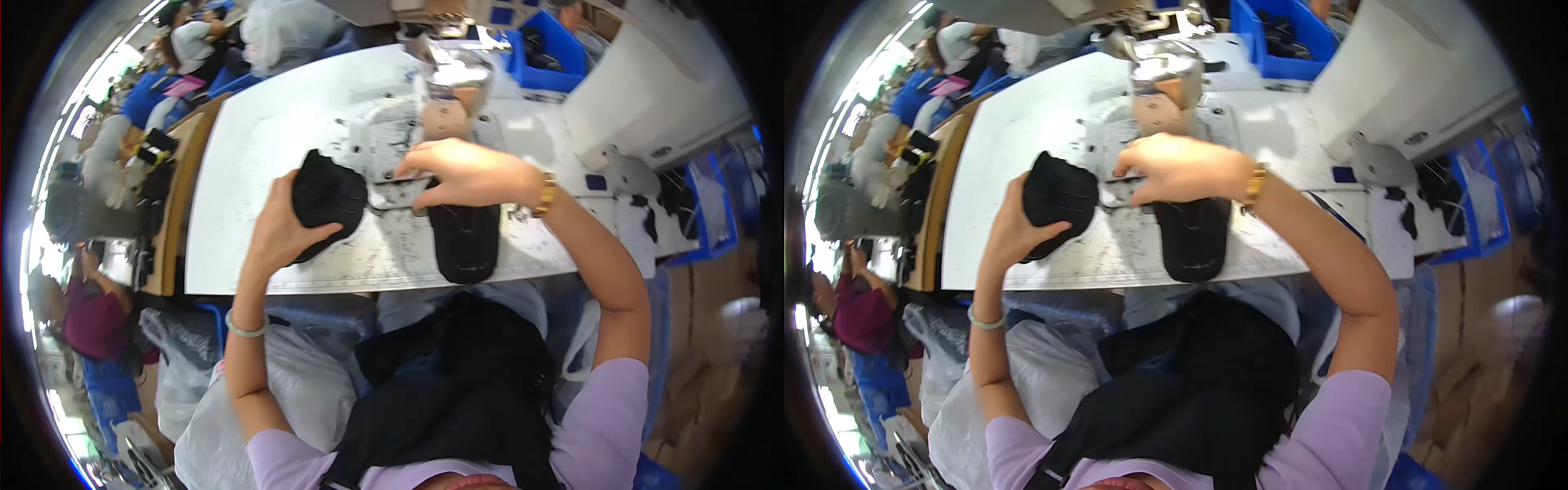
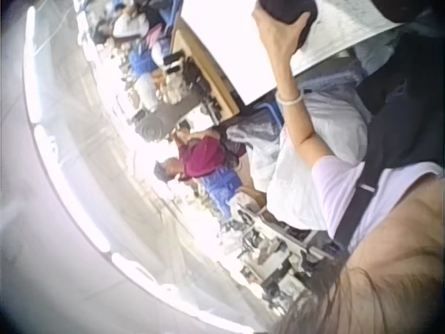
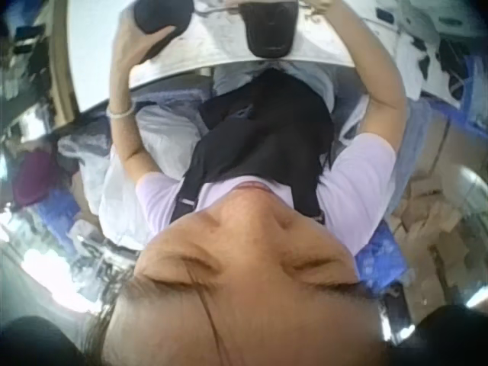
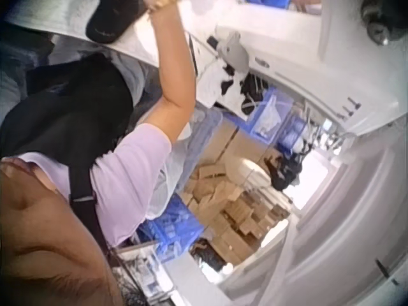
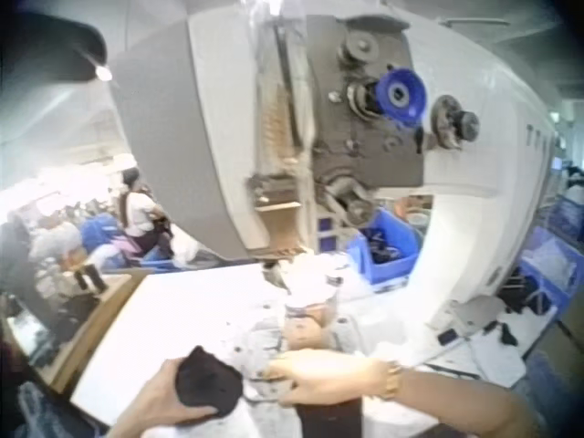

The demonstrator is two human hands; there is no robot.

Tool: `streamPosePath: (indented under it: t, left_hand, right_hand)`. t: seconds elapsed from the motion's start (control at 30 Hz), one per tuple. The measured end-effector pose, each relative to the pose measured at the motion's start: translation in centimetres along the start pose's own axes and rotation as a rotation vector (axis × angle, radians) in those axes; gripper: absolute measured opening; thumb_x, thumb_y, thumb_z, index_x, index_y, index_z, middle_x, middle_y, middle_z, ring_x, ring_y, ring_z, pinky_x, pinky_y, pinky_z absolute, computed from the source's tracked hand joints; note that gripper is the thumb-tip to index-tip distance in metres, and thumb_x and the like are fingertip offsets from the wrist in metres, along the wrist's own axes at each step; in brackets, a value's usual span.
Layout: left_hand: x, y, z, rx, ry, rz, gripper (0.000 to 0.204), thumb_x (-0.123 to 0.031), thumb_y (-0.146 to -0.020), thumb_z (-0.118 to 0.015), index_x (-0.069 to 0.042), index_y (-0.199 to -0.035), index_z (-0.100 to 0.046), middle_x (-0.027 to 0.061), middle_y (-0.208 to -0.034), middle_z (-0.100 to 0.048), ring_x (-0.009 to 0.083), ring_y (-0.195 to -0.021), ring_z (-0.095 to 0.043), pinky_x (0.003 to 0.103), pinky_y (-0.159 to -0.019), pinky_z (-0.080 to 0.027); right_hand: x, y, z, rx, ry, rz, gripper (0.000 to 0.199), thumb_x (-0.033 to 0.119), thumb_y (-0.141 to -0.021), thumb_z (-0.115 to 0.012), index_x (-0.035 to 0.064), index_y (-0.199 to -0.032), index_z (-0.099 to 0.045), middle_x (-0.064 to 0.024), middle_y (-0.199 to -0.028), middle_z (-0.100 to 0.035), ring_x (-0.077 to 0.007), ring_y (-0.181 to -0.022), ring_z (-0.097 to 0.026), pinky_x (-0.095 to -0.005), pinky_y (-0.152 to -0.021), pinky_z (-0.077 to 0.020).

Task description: The person operates an industrial sewing machine to stitch black fabric pieces, likely shoe components. They guide the material under the needle, align edges, and periodically trim excess thread with scissors. The process involves repetitive handling of individual items, turning them over, and feeding them through the machine.

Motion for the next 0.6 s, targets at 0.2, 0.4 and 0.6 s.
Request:
streamPosePath:
  t: [0.2, 0.4, 0.6]
  left_hand:
    - [-0.5, -0.6, -0.8, 0.071, 0.011, 0.050, 0.083, -0.029, -0.061, -0.085, 0.002, -0.125, -0.041, 0.0238, -0.117, -0.054, 0.0357, -0.106, -0.056, 0.040, -0.088, -0.047]
    - [-1.0, -0.6, -0.5, 0.059, -0.131, 0.019, 0.091, -0.030, -0.060, -0.085, 0.001, -0.132, -0.038, 0.0206, -0.119, -0.056, 0.0329, -0.110, -0.053, 0.041, -0.095, -0.043]
    - [-0.2, -0.4, -1.0, 0.089, -0.048, 0.011, 0.092, -0.025, -0.059, -0.085, 0.000, -0.134, -0.037, 0.0208, -0.122, -0.055, 0.0341, -0.111, -0.054, 0.041, -0.094, -0.044]
  right_hand:
    - [-2.7, 15.9, 4.1, -0.096, 0.254, -0.553, 0.014, 0.016, -0.079, -0.064, 0.0032, -0.081, -0.059, -0.0096, -0.079, -0.060, -0.0257, -0.078, -0.059, -0.0357, -0.071, -0.0463]
    - [-2.7, 20.5, 1.3, -0.270, 0.169, -0.617, 0.016, 0.017, -0.078, -0.067, 0.0039, -0.083, -0.060, -0.0087, -0.084, -0.059, -0.0240, -0.075, -0.060, -0.0343, -0.068, -0.0464]
    - [-5.5, 20.6, 0.6, -0.279, -0.083, -0.734, 0.013, 0.014, -0.080, -0.066, 0.0012, -0.079, -0.064, -0.0037, -0.074, -0.060, -0.0120, -0.066, -0.055, -0.0251, -0.061, -0.0428]
Point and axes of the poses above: each hand's wrist, its own y-axis away from the middle knuckle, its own z-axis out of the back of the hand, x = y × z, the point moved 5 cm from there along -y, towards the middle knuckle
